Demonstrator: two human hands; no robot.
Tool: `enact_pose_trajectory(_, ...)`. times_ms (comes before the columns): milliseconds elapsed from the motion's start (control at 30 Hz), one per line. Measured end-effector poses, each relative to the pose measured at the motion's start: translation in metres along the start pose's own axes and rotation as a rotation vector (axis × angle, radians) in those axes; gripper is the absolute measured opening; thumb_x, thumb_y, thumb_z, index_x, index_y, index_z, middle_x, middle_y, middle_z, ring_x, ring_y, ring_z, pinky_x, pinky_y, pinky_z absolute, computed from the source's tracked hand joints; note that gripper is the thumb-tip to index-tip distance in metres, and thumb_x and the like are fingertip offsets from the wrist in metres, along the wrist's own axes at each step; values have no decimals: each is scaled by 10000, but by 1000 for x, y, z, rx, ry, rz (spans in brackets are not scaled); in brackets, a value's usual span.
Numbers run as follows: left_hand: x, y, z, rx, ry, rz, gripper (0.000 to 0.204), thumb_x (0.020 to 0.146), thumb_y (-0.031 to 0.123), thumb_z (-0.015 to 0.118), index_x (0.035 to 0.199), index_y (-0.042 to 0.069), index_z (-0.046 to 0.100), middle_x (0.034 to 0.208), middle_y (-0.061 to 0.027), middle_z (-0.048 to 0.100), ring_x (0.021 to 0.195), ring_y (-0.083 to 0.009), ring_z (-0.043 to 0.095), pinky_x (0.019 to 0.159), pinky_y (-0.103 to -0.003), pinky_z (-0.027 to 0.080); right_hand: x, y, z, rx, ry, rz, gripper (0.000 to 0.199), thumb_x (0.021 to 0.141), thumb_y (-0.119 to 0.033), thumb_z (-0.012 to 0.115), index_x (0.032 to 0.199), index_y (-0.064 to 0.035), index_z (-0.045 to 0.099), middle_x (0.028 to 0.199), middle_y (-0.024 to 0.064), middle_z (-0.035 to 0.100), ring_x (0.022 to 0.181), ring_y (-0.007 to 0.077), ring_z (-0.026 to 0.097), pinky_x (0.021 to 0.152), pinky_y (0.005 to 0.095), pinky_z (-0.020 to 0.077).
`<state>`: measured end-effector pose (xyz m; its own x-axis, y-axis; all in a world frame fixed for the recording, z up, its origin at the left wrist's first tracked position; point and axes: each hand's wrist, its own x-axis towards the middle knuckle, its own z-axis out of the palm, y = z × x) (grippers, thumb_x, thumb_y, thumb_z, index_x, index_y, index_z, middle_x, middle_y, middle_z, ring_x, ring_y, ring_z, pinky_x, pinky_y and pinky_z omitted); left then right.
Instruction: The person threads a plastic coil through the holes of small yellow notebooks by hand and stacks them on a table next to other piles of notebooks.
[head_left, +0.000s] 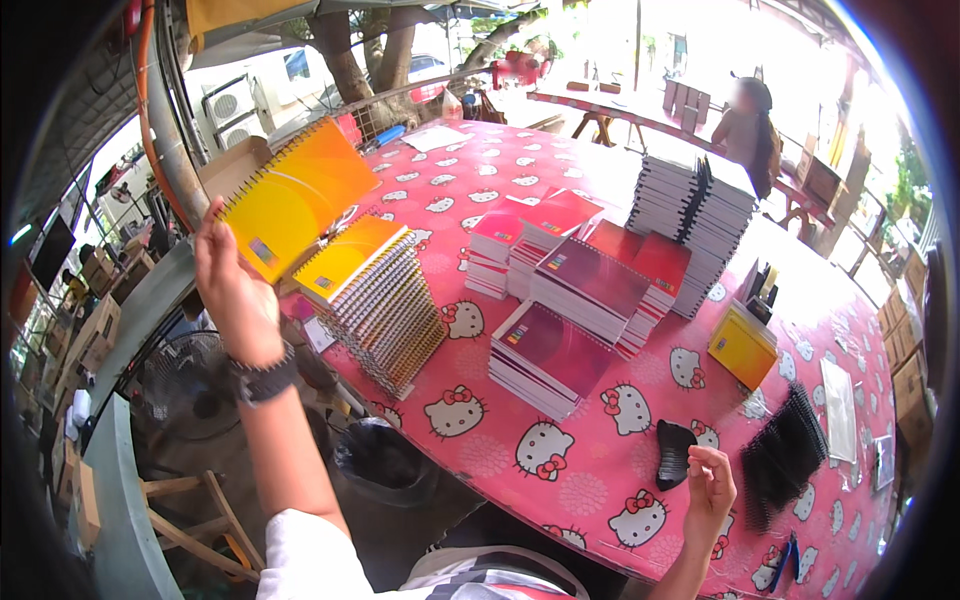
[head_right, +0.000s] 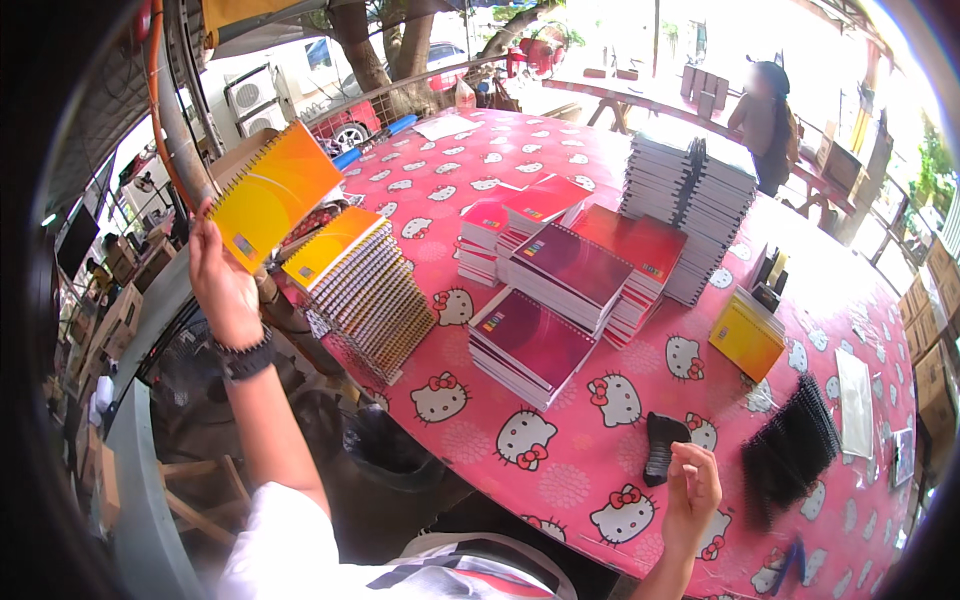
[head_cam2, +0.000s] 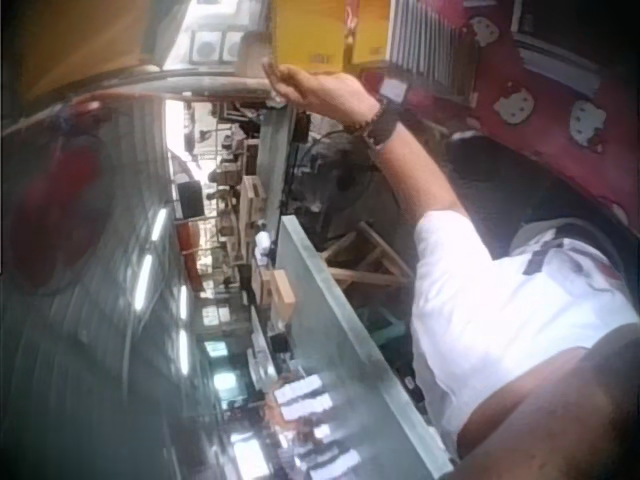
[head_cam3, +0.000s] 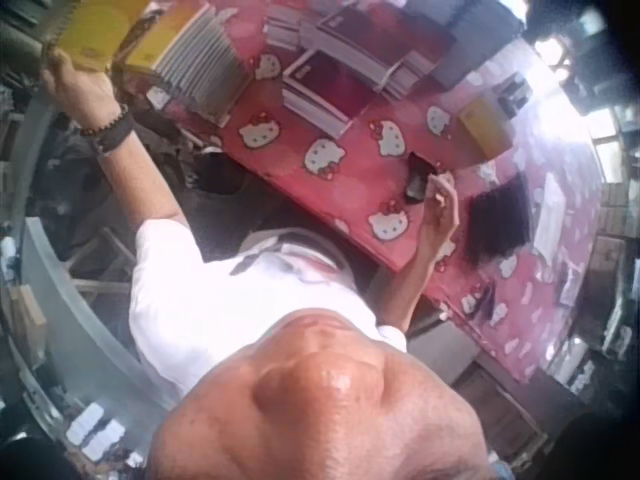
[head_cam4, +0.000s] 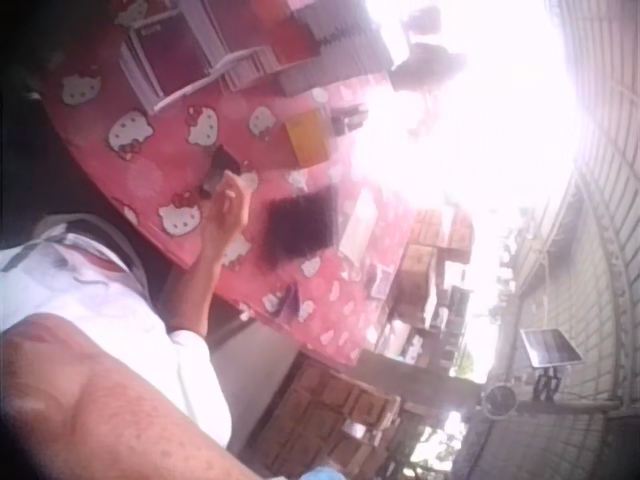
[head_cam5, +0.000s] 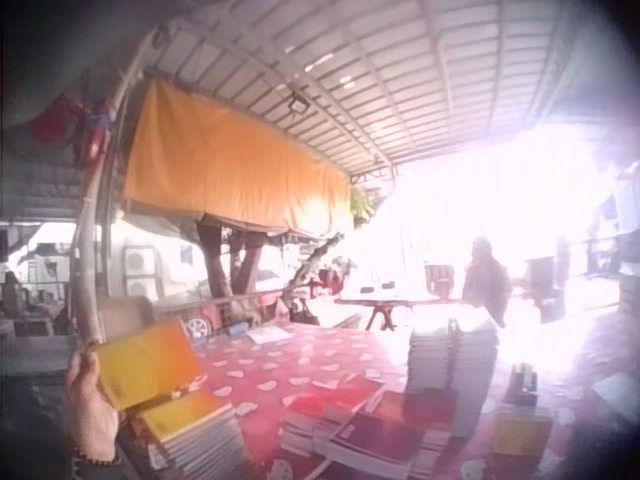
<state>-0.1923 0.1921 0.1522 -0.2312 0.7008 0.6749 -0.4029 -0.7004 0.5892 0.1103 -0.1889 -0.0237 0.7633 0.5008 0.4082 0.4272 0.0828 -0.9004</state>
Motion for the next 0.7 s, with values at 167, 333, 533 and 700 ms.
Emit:
enact_pose_trajectory(167,83,2,-12,492,-248,49,266,997,183,434,1169,36,574,1133,-25,590,1058,-122,548,942,-262,405,-1,6,-12,-102,-21,47,116,863,0,584,970,-15,628,939,45,611,836,110,557,697,233,409)
enact_pose_trajectory(333,85,-115,24,693,-629,231,181,837,-35,437,962,34,549,948,-52,573,832,-160,537,761,-290,449,-1,-1,18,-7,3,2,137,827,41,596,941,-23,636,928,52,622,819,121,575,696,270,443)
enact_pose_trajectory(533,86,-145,45,184,-646,-597,240,965,286,502,1109,120,598,1040,-21,635,880,-106,582,767,-244,453,0,-42,132,18,-643,-382,249,685,63,658,915,-32,646,905,104,638,800,258,597,708,329,482)
enact_pose_trajectory(700,86,-144,16,338,-811,-684,410,928,463,528,1107,102,602,1030,-39,639,895,-125,590,786,-281,436,71,-107,224,115,-632,-658,233,732,15,669,954,-32,617,902,103,625,860,282,570,782,374,460)
